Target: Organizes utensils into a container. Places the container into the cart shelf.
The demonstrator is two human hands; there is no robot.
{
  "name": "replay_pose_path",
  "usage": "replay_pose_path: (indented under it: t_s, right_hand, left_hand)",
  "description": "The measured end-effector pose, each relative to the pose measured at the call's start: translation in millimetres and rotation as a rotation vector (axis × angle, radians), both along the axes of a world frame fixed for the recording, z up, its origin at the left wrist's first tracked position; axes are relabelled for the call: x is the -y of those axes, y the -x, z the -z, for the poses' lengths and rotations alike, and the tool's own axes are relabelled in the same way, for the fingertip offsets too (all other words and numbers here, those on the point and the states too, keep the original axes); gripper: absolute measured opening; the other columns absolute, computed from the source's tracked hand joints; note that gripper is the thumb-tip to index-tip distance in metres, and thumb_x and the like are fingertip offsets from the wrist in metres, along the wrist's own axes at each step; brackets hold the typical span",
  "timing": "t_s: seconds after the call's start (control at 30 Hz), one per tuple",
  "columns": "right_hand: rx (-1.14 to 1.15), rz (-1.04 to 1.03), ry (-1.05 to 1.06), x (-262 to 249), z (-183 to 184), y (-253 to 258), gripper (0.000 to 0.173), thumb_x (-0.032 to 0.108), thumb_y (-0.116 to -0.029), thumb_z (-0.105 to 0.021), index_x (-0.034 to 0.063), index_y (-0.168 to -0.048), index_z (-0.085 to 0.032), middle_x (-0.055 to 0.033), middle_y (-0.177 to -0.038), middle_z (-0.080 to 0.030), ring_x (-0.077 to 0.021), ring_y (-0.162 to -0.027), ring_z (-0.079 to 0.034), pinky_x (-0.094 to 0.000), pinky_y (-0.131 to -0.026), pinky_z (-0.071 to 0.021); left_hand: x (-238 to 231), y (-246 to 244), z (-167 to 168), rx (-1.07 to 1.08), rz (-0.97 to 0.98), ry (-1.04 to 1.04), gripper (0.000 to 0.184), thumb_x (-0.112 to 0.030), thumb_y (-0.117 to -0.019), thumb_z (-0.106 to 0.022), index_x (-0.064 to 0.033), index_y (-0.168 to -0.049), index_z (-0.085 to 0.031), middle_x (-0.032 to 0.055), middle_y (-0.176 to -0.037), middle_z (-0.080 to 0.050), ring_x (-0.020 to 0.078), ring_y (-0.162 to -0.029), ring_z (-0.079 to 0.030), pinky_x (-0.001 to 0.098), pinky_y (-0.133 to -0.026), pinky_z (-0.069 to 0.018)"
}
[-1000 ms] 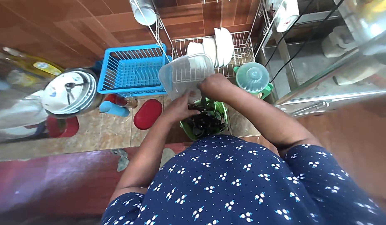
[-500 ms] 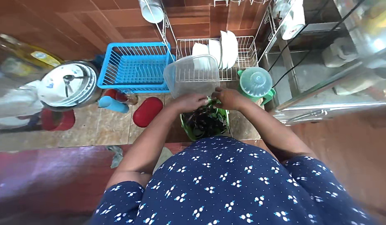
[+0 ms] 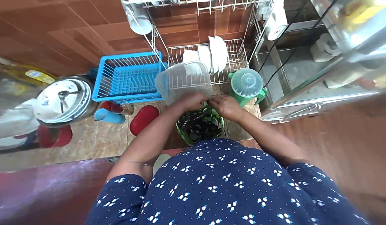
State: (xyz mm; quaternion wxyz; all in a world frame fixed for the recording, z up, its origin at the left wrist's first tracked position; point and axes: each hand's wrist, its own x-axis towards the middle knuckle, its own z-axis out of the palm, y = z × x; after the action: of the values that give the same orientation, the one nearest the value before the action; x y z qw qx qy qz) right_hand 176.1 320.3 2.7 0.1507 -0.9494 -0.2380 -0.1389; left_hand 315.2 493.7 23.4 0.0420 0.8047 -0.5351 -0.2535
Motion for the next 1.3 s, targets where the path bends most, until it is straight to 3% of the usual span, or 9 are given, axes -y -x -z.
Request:
replay_pose_path:
  t_s: [0.07, 0.2, 0.3, 0.43, 0.63, 0.87, 1.07, 1.17, 1.3]
  right_hand:
    - [0.081, 0.027, -0.005, 6.0, -16.7, 9.4, 0.013, -0.001, -0.0982, -0.055, -0.0017, -0.100, -0.068, -0.0190, -0.099, -0.068, -0.0371, -0.094, -0.069, -0.0489, -0.075, -0.0603]
    - [0.176, 0.112, 0.020, 19.8, -60.0, 26.4, 0.014, 0.003, -0.1005, -0.055, -0.0017, -0.101, -0.068, -0.0187, -0.098, -0.068, -0.0368, -0.093, -0.069, -0.0475, -0.071, -0.0595]
    - [0.215, 0.179, 0.016, 31.6, -85.2, 46.9, 0.016, 0.005, -0.1027, -0.054, -0.0015, -0.103, -0.068, -0.0185, -0.099, -0.068, -0.0360, -0.092, -0.069, -0.0466, -0.071, -0.0592]
    - [0.256, 0.247, -0.054, 49.6, -97.6, 74.0, 0.016, 0.008, -0.1032, -0.057, -0.0012, -0.104, -0.069, -0.0181, -0.098, -0.069, -0.0339, -0.092, -0.069, -0.0449, -0.076, -0.0595]
    - [0.213, 0.329, -0.120, 64.6, -92.6, 97.8, 0.016, 0.011, -0.1030, -0.059, -0.0010, -0.102, -0.069, -0.0173, -0.097, -0.070, -0.0315, -0.091, -0.071, -0.0439, -0.080, -0.0598]
    - [0.159, 0.372, -0.136, 61.3, -84.9, 99.5, 0.019, 0.014, -0.1051, -0.057, -0.0011, -0.101, -0.067, -0.0171, -0.095, -0.067, -0.0317, -0.090, -0.069, -0.0440, -0.079, -0.0593]
    - [0.131, 0.431, -0.194, 66.2, -78.7, 97.6, 0.022, 0.016, -0.1065, -0.054, -0.0023, -0.102, -0.065, -0.0188, -0.097, -0.066, -0.0335, -0.088, -0.069, -0.0465, -0.077, -0.0593]
    - [0.086, 0.496, -0.358, 69.2, -72.7, 88.4, 0.022, 0.015, -0.1053, -0.055, -0.0032, -0.106, -0.067, -0.0190, -0.099, -0.066, -0.0292, -0.084, -0.069, -0.0445, -0.078, -0.0595]
    - [0.050, 0.557, -0.720, 62.5, -46.9, 63.4, 0.022, 0.015, -0.1055, -0.055, -0.0031, -0.110, -0.067, -0.0136, -0.098, -0.067, -0.0152, -0.075, -0.068, -0.0318, -0.074, -0.0608]
  left_hand:
    - [-0.5, -0.2, 4.8, 0.019, 0.061, 0.015, 0.029, -0.010, -0.0967, -0.064, -0.0094, -0.124, -0.072, 0.0162, -0.113, -0.068, 0.0328, -0.102, -0.068, 0.0542, -0.093, -0.0530]
    - [10.0, 5.0, -5.2, 0.120, 0.156, -0.087, 0.035, -0.009, -0.0964, -0.062, -0.0168, -0.129, -0.071, 0.0152, -0.121, -0.069, 0.0348, -0.113, -0.066, 0.0576, -0.096, -0.0519]
    - [17.6, 6.8, -12.2, 0.204, 0.235, -0.103, 0.033, -0.007, -0.0965, -0.060, -0.0168, -0.126, -0.070, 0.0136, -0.122, -0.068, 0.0362, -0.110, -0.067, 0.0593, -0.090, -0.0539]
    - [26.8, 11.4, -20.9, 0.190, 0.195, -0.098, 0.034, -0.012, -0.0952, -0.065, -0.0109, -0.129, -0.061, 0.0170, -0.107, -0.070, 0.0399, -0.098, -0.069, 0.0614, -0.084, -0.0538]
    - [42.7, 10.7, -11.2, 0.302, 0.172, -0.137, 0.039, -0.038, -0.0934, -0.073, -0.0076, -0.118, -0.069, 0.0178, -0.099, -0.072, 0.0399, -0.096, -0.070, 0.0636, -0.081, -0.0539]
    - [63.5, 24.6, -22.1, 0.393, 0.160, -0.360, 0.027, -0.023, -0.0894, -0.074, -0.0003, -0.104, -0.071, 0.0209, -0.103, -0.070, 0.0420, -0.100, -0.067, 0.0630, -0.079, -0.0531]
    - [41.0, 25.1, -27.0, 0.264, 0.045, -0.281, 0.038, -0.014, -0.0864, -0.074, -0.0046, -0.122, -0.069, 0.0223, -0.106, -0.070, 0.0438, -0.104, -0.067, 0.0649, -0.089, -0.0513]
    - [15.4, 21.5, -32.3, 0.145, -0.008, -0.177, 0.035, -0.010, -0.0900, -0.070, -0.0075, -0.124, -0.069, 0.0217, -0.108, -0.071, 0.0426, -0.104, -0.067, 0.0644, -0.089, -0.0521]
    - [-19.1, 17.4, -22.8, 0.045, 0.030, -0.034, 0.028, -0.006, -0.0974, -0.057, -0.0082, -0.119, -0.075, 0.0165, -0.131, -0.065, 0.0355, -0.121, -0.062, 0.0570, -0.103, -0.0481]
